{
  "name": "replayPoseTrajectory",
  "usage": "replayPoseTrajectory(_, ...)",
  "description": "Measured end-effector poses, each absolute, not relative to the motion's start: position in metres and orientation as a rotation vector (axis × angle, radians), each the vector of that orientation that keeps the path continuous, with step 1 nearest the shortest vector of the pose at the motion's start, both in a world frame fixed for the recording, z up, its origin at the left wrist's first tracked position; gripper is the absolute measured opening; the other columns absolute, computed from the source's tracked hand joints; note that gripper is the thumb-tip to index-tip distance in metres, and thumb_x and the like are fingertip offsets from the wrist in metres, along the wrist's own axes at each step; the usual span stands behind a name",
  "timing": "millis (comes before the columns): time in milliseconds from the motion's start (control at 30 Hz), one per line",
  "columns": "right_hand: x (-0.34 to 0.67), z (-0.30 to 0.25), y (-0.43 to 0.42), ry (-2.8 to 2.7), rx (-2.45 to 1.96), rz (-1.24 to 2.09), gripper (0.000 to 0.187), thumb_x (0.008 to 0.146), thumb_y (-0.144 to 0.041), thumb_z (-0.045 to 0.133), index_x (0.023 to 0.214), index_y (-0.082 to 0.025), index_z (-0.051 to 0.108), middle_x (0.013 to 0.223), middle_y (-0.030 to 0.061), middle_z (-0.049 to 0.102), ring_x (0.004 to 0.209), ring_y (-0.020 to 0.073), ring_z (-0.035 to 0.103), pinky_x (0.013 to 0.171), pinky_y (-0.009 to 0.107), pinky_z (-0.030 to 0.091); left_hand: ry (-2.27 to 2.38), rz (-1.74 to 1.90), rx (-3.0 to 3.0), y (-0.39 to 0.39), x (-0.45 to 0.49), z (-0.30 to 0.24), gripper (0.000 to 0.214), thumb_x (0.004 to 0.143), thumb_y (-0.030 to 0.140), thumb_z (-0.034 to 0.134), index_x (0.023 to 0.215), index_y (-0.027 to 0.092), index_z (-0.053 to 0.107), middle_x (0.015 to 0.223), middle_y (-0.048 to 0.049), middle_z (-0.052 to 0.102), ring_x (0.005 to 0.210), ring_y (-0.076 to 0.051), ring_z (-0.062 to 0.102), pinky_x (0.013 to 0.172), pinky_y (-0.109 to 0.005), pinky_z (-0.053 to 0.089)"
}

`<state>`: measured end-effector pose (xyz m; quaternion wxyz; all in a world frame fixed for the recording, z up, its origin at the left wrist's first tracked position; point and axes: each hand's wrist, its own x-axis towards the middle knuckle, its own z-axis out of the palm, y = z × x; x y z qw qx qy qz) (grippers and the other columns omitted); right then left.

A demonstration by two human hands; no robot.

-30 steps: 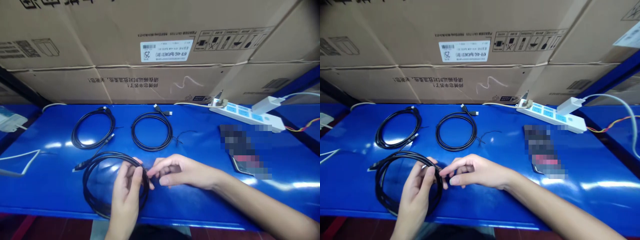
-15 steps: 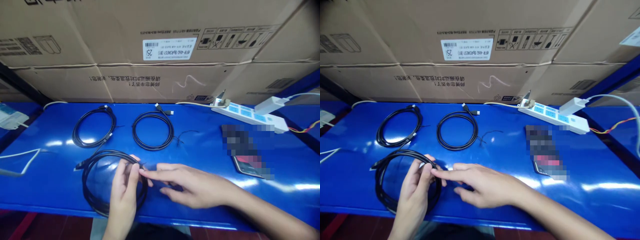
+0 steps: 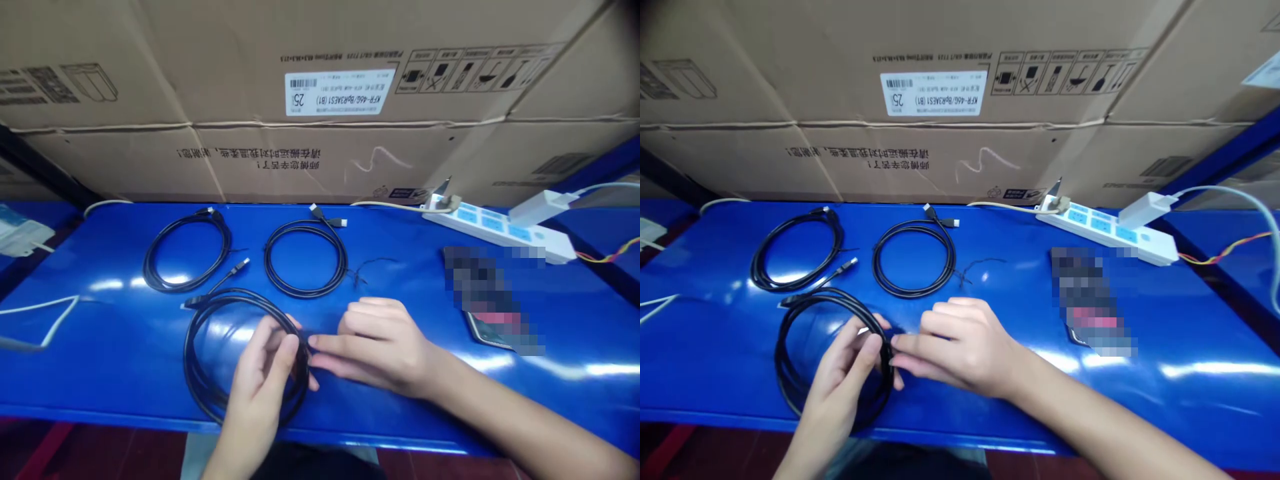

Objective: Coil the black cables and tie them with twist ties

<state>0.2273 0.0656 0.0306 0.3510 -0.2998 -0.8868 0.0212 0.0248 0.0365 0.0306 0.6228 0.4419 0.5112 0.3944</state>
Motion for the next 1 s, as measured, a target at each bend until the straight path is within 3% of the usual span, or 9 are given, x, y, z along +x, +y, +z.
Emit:
replayPoseTrajectory(367, 0.223, 0.027, 0.0628, -2.283, -0.843, 0.107, 0.018, 0.102, -0.03, 0.06, 0.099, -0.019, 0.074, 0.067, -0.0019, 0.064, 0.056, 0.0123, 0.053, 0.054, 0.03, 0.034, 1.106, 0.859, 1.043, 0.038, 0.0238, 0.0301, 0.024, 0.098, 0.045, 0.057, 0.103, 0.023, 0.063, 0.076, 0.004, 0.061, 0.062, -0.013, 0.065, 0.065, -0.025, 0.053)
replayPoseTrajectory(700, 0.2164, 0.0234, 0.0624, -2.101, -0.898, 0.607, 0.01, 0.096, -0.02, 0.062, 0.095, -0.018, 0.071, 0.073, -0.0004, 0.068, 0.06, 0.0108, 0.06, 0.056, 0.023, 0.043, 1.088, 0.842, 1.032, 0.0378, 0.0238, 0.0329, 0.022, 0.099, 0.044, 0.057, 0.099, 0.022, 0.063, 0.08, 0.0013, 0.065, 0.065, -0.014, 0.065, 0.068, -0.026, 0.053)
replayPoseTrajectory(1000, 0.2215, 0.0266, 0.063, -2.328, -0.863, 0.229, 0.017, 0.102, -0.026, 0.056, 0.1, -0.017, 0.071, 0.071, -0.0007, 0.065, 0.059, 0.0131, 0.055, 0.057, 0.028, 0.038, 1.098, 0.841, 1.039, 0.0382, 0.0238, 0.0291, 0.025, 0.098, 0.046, 0.057, 0.104, 0.023, 0.062, 0.077, 0.003, 0.063, 0.064, -0.014, 0.064, 0.067, -0.026, 0.053)
